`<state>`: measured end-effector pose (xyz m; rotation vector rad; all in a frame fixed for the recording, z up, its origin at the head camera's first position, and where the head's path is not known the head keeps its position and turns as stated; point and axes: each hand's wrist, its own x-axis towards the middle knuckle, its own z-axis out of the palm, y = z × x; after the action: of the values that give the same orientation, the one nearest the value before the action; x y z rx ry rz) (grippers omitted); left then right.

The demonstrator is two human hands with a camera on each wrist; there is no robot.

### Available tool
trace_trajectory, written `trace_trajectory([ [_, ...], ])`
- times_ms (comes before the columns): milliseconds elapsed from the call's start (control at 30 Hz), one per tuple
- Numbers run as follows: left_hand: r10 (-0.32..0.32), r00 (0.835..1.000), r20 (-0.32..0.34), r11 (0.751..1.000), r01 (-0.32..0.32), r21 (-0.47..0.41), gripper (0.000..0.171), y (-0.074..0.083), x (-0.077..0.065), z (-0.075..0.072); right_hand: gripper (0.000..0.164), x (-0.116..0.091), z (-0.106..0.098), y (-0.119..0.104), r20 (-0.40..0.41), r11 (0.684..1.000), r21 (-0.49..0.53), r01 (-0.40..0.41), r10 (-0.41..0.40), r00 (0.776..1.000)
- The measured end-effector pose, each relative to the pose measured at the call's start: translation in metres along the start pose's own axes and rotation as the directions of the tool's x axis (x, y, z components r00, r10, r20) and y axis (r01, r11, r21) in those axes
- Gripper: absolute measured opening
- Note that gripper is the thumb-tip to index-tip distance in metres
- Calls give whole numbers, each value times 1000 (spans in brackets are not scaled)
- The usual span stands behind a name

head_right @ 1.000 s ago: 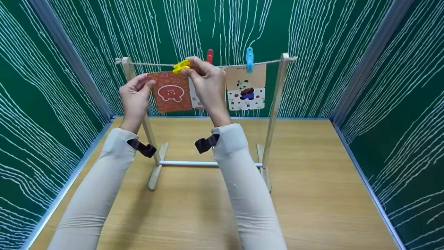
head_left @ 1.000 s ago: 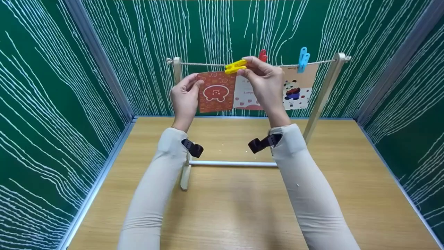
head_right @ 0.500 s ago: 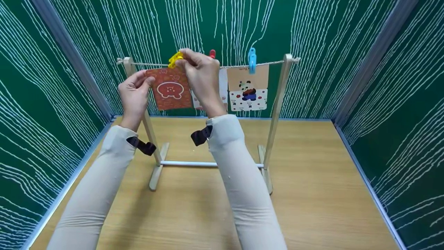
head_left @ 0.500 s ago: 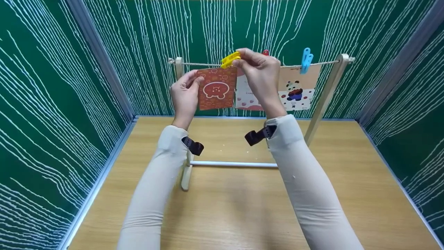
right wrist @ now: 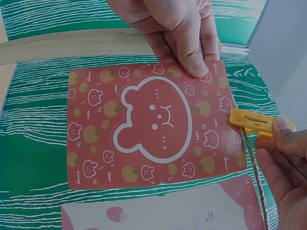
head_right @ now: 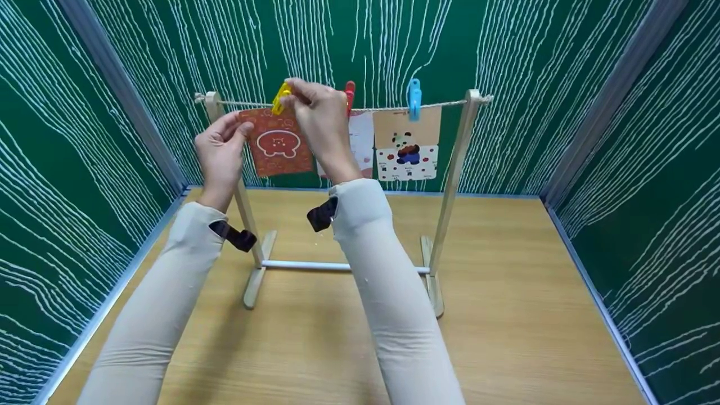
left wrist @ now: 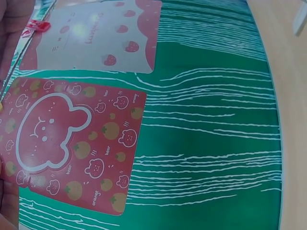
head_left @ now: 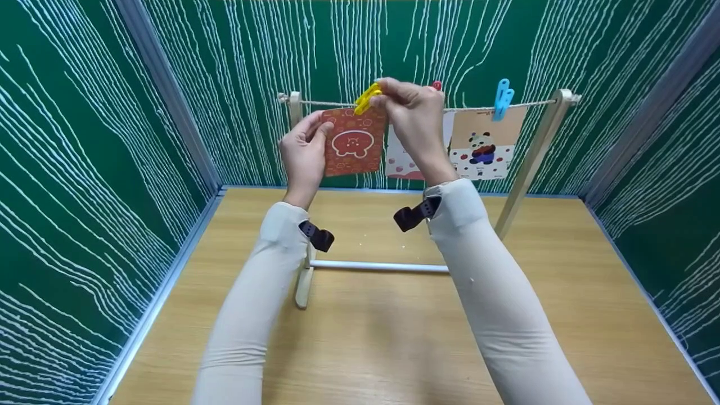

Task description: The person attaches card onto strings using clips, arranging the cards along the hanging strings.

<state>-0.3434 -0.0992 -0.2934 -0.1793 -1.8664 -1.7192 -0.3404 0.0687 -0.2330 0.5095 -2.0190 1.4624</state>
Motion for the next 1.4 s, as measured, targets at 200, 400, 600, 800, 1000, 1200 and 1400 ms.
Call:
trace_trajectory([
  [200, -24, 1000, -11, 1000, 24, 4, 31, 0, 0, 2, 25, 0, 2, -3, 37, 1000, -27, 2, -1, 999],
  [400, -4, 1000, -11, 1000, 4, 13, 31, -1, 0, 2, 25, -1, 4, -6, 68, 995, -87, 56, -50, 996],
  [600, 13, 1000, -2, 1000, -13, 10, 30, -5, -2, 1, 26, -4, 8, -8, 104, 988, -133, 75, -61, 993],
  [800, 3, 1000, -14, 1000, -3, 26, 29, 5, -11, -1, 24, -5, 11, -9, 159, 975, -208, 83, -50, 986],
  [1000, -44, 999, -5, 999, 44, 11, 30, 18, -17, -3, 25, -4, 11, -10, 186, 955, -269, 125, -76, 980],
  [1200, -55, 998, 20, 998, 55, -10, 33, 22, -17, -6, 25, -6, 9, -11, 178, 956, -271, 112, -65, 982],
  [1400, -23, 999, 24, 1000, 23, 2, 33, 17, -17, -6, 27, -12, 7, -11, 157, 973, -201, 114, -82, 984],
])
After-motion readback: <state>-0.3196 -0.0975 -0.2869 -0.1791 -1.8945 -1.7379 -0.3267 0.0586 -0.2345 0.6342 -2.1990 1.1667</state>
